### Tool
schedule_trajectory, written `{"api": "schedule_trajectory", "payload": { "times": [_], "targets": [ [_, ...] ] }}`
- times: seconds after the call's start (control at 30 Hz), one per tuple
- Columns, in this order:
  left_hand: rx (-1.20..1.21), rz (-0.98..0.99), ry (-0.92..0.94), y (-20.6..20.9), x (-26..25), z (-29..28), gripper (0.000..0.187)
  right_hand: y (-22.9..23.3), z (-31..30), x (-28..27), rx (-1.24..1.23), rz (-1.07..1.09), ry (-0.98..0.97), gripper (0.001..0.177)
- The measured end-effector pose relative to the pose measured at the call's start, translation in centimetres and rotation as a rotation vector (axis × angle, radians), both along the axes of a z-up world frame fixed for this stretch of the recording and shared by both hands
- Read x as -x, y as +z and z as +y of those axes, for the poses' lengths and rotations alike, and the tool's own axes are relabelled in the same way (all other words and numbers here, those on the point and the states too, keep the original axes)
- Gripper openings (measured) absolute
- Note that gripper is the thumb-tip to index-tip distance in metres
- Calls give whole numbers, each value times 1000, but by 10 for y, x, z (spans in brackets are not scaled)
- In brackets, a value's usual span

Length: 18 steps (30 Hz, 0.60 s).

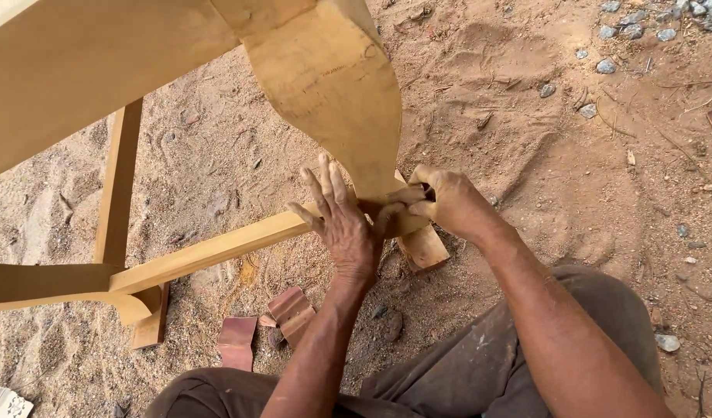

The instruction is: The person is sanding the joints and legs of a wooden furniture frame using pieces of sandpaper.

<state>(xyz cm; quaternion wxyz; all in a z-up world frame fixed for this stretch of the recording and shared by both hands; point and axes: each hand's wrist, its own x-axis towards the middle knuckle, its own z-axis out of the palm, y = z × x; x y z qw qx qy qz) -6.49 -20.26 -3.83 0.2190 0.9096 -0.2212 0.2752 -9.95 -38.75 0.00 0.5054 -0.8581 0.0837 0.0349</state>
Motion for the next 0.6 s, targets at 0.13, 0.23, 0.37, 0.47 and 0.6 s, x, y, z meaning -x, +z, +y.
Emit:
{"api": "schedule_trajectory", "payload": {
  "times": [0.13, 0.23, 0.37, 0.47, 0.6],
  "targets": [
    [-58, 36, 79, -4, -5, 2, 134, 14, 8, 1, 108, -7, 8, 18],
    [91, -137, 18, 21, -6, 6, 138, 8, 3, -3, 161, 136, -28, 3],
    [78, -70, 77, 1, -9, 7, 145, -14, -1, -7, 166, -337, 11, 20],
    [0, -18, 161, -33, 5, 1, 149, -13, 5, -5, 223, -72, -22, 19],
    [45, -153, 183, -18, -10, 0, 154, -22, 3, -14, 483, -136, 57, 14]
  ]
}}
